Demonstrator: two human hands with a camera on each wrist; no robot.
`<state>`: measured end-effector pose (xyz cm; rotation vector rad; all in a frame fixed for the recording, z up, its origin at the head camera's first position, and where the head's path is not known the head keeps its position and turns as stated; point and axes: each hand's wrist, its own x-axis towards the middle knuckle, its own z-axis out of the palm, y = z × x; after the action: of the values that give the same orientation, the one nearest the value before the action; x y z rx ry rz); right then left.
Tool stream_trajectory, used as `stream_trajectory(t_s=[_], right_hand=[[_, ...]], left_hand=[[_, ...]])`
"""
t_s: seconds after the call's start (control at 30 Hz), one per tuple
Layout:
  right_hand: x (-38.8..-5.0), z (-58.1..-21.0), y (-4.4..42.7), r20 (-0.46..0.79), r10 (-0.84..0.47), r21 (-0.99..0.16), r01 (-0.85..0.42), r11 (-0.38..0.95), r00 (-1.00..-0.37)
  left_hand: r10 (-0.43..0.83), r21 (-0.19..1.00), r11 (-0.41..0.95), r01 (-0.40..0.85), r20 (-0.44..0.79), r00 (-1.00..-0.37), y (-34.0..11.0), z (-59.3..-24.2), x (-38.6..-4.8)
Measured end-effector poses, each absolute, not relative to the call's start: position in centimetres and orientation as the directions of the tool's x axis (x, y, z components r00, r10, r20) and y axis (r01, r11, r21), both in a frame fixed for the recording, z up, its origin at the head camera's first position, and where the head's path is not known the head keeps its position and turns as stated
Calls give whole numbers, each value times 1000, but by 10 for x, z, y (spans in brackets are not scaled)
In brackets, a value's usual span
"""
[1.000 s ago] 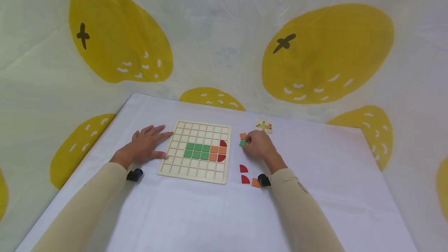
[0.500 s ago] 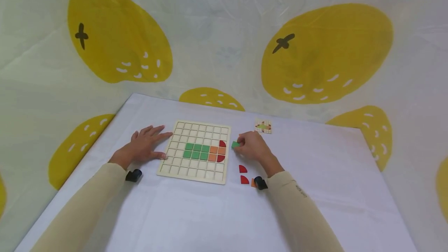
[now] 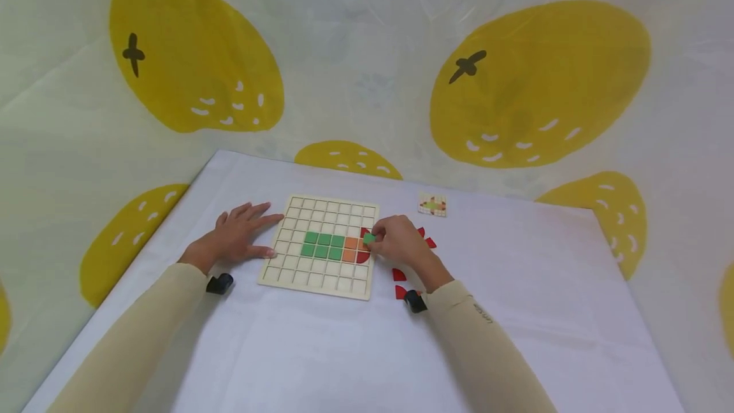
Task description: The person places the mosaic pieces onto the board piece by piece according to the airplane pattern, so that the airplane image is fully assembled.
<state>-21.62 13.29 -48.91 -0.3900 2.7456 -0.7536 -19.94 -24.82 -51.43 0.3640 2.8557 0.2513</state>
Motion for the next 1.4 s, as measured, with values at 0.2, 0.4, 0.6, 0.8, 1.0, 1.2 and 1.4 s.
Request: stream_trajectory(t_s=[0.2,0.4,0.6,0.8,1.0,1.2,1.4], right_hand=[[-214,-488,121,-198,-325,-540,-173,824,-925],[-215,-487,110,-183,-348,-531,-205,822,-919],[-215,-489,101,-200,-374,-558,-208,804,-906],[-212,-494,95,-170,-426,-589,-255,767,-889],[-208,-499,82,-175,-429,-578,-260,774,-886],[-203,-497,72,-155,-460,-570,-301,764,-874],[-199,-495,60,-147,-476,-577,-316,753,-867]], left_hand=[[261,202,955,216,-229,-938,-248,-513,-202],[251,204,957,205,-231,-940,-249,-513,-204],[252,212,956,204,-233,-939,-250,-511,-205],[257,212,955,207,-241,-936,-247,-511,-205],[266,214,952,219,-225,-937,-248,-514,-205],[274,223,948,225,-220,-936,-247,-515,-203],[259,207,955,214,-225,-939,-249,-515,-201]])
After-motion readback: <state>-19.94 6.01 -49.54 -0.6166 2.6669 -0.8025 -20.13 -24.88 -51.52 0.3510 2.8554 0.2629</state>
